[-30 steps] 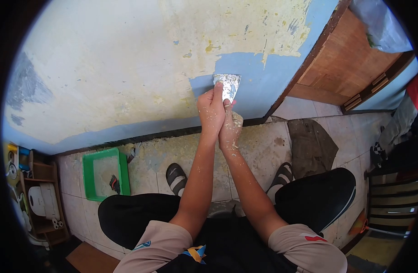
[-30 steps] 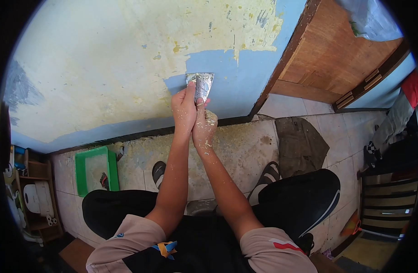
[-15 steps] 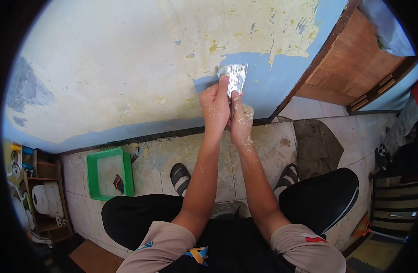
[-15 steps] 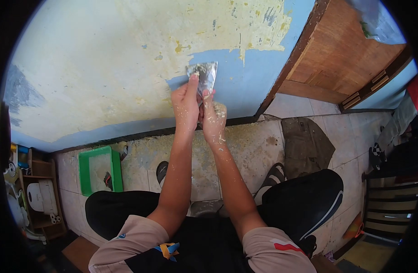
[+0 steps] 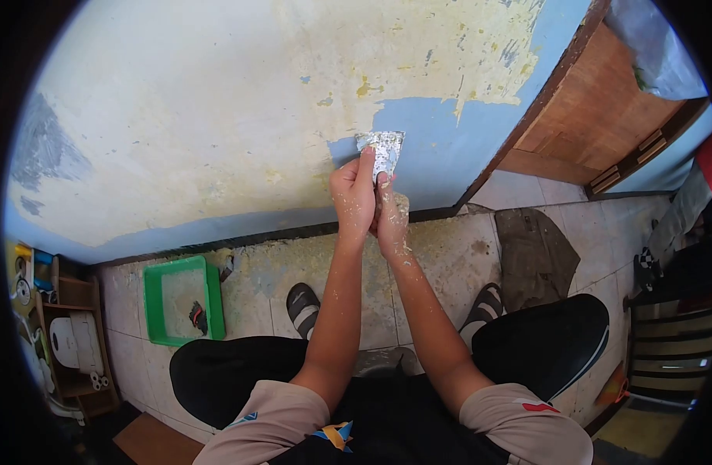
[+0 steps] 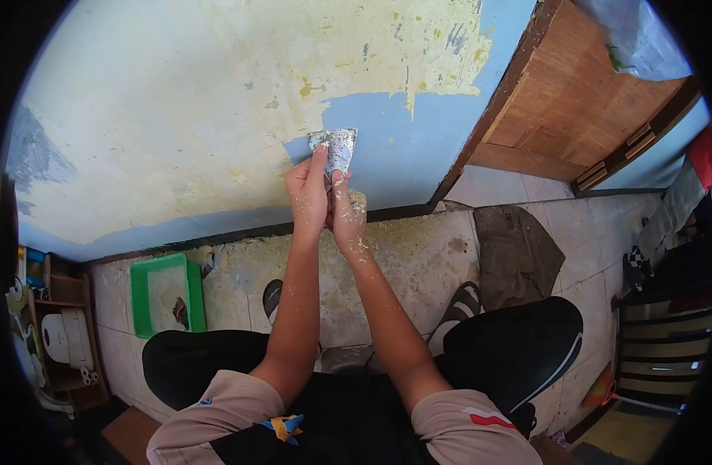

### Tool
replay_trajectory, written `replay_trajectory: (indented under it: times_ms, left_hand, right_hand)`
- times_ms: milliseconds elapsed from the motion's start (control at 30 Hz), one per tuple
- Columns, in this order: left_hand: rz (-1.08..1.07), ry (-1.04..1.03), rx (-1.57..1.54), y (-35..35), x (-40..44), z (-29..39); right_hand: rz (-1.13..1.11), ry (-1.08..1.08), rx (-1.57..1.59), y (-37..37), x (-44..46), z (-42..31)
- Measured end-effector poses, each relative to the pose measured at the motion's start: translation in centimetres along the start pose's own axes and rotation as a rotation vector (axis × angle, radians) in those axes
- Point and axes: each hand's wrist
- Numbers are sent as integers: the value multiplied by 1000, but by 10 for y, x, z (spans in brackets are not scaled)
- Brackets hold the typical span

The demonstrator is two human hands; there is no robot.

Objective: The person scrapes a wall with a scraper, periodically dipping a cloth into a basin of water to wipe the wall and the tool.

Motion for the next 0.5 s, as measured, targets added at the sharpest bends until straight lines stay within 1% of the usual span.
replay_trajectory:
  times_ms: [67, 133, 200, 233, 300, 367, 433, 500]
  left_hand:
    - [-32, -7, 11, 2, 1, -2]
    - [-37, -9, -21, 0, 1, -5]
    - [-41, -11, -47, 1, 1, -4]
    - [-51, 6, -27, 2, -1, -3]
    - [-61, 23, -6, 6, -3, 0]
    - [-164, 131, 17, 14, -4, 5]
    - [-204, 162, 71, 19, -4, 9]
    - [-243, 194, 129, 19, -5, 8]
  right_hand:
    - [1, 5, -26, 5, 0, 4]
    - [-2, 15, -51, -3, -5, -8]
    - [-14, 125, -100, -11, -16, -20]
    - [-15, 124, -99, -4, -15, -14]
    - [-136, 4, -102, 10, -13, -3]
    - [-141, 8, -76, 12, -15, 1]
    - [-145, 12, -51, 11, -18, 2]
    - [-52, 170, -32, 7, -22, 8]
Point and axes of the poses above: each hand's wrist, its own x-axis towards the middle knuckle, its own y-axis out of the back of the hand, z = x × y, and after that the axes turned 13 degrees about y, right-handed
